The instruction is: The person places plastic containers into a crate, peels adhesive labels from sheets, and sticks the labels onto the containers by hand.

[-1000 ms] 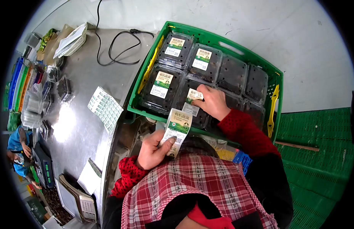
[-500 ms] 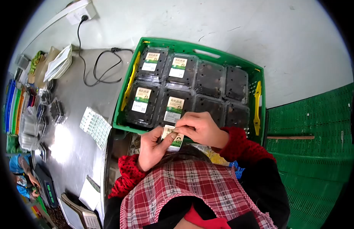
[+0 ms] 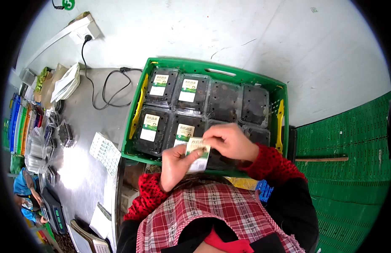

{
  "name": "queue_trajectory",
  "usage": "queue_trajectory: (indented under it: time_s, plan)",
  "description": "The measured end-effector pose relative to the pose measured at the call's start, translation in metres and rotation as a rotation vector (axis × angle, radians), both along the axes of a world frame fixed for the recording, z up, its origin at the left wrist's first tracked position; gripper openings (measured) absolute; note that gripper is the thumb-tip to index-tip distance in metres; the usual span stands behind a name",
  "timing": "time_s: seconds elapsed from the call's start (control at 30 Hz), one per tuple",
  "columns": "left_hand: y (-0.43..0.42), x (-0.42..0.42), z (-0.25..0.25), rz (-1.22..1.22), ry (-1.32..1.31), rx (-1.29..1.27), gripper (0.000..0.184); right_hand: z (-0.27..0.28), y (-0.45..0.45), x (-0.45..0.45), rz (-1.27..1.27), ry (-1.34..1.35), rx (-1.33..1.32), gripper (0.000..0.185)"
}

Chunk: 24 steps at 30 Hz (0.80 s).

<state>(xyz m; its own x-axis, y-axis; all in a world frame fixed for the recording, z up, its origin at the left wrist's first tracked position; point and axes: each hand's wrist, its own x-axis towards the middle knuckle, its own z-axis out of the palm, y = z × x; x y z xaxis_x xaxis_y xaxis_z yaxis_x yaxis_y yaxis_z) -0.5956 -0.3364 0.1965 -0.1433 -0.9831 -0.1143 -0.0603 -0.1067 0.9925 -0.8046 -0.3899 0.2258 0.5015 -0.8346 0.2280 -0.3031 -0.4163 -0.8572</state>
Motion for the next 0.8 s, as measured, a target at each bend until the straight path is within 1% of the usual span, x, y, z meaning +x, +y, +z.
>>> queue_trajectory:
  time_s: [0.03,0.07,0.1,0.13,0.17,0.2,0.27,0.3,0.33,0.37,0.4,0.43,0.47,0.53,0.6,0.63,0.67,0.73,0.77,0.8]
  plan:
    - [0.004,0.003,-0.013,-0.068,-0.125,-0.029,0.019,0.007,-0.012,-0.009,-0.061,0.022,-0.145,0.007]
    - [0.007,-0.001,-0.027,-0.072,-0.072,-0.088,0.017,0.021,-0.031,-0.023,-0.187,-0.044,-0.013,0.007]
    - [0.01,-0.001,-0.023,-0.091,-0.099,-0.042,0.017,0.023,-0.059,-0.046,-0.27,0.006,-0.039,0.008]
    - [0.011,0.0,-0.02,-0.108,-0.127,0.004,0.016,0.01,-0.087,-0.067,-0.334,0.02,-0.014,0.008]
    - [0.01,0.0,-0.022,-0.11,-0.129,0.002,0.016,-0.018,-0.11,-0.083,-0.322,-0.018,0.003,0.011]
    - [0.008,0.001,-0.024,-0.125,-0.119,-0.043,0.015,-0.033,-0.121,-0.093,-0.335,0.173,0.089,0.023]
    - [0.001,-0.001,-0.021,-0.134,-0.109,-0.094,0.014,-0.071,-0.13,-0.091,-0.414,0.464,-0.065,0.039]
    - [-0.003,-0.003,-0.012,-0.127,-0.126,-0.195,0.012,-0.076,-0.127,-0.085,-0.444,0.605,-0.056,0.049]
    - [-0.005,-0.003,-0.006,-0.119,-0.15,-0.291,0.01,-0.081,-0.125,-0.08,-0.47,0.721,-0.12,0.057]
    - [-0.006,-0.001,-0.005,-0.154,-0.155,-0.294,0.007,-0.084,-0.121,-0.08,-0.53,0.776,-0.22,0.063]
    - [-0.006,0.001,-0.006,-0.148,-0.165,-0.28,0.007,-0.066,-0.11,-0.073,-0.587,0.832,-0.319,0.069]
    - [-0.006,0.002,-0.009,-0.154,-0.178,-0.293,0.007,-0.05,-0.1,-0.07,-0.569,0.702,-0.265,0.078]
    - [-0.008,0.003,-0.011,-0.162,-0.188,-0.314,0.007,-0.031,-0.085,-0.059,-0.464,0.525,-0.141,0.058]
    - [-0.007,0.002,-0.008,-0.162,-0.191,-0.324,0.007,-0.013,-0.056,-0.042,-0.008,-0.044,0.362,0.042]
    - [-0.007,0.003,-0.007,-0.165,-0.245,-0.341,0.007,-0.015,-0.026,-0.024,0.016,-0.122,0.418,0.023]
    - [-0.007,-0.001,-0.006,-0.1,-0.231,-0.45,0.01,-0.013,-0.017,-0.018,-0.015,-0.216,0.381,0.018]
    - [-0.009,-0.002,-0.004,-0.068,-0.299,-0.615,0.013,-0.008,-0.011,-0.014,-0.024,-0.215,0.383,0.018]
    - [-0.015,-0.004,0.012,-0.058,-0.453,-0.754,0.015,0.003,0.007,-0.006,-0.058,-0.153,0.283,0.018]
    - [-0.018,-0.005,0.006,-0.13,-0.322,-0.711,0.014,0.008,0.012,-0.003,-0.03,-0.082,0.092,0.018]
    - [-0.016,-0.002,0.008,-0.224,-0.213,-0.429,0.015,0.011,0.019,0.001,-0.06,-0.043,-0.001,0.015]
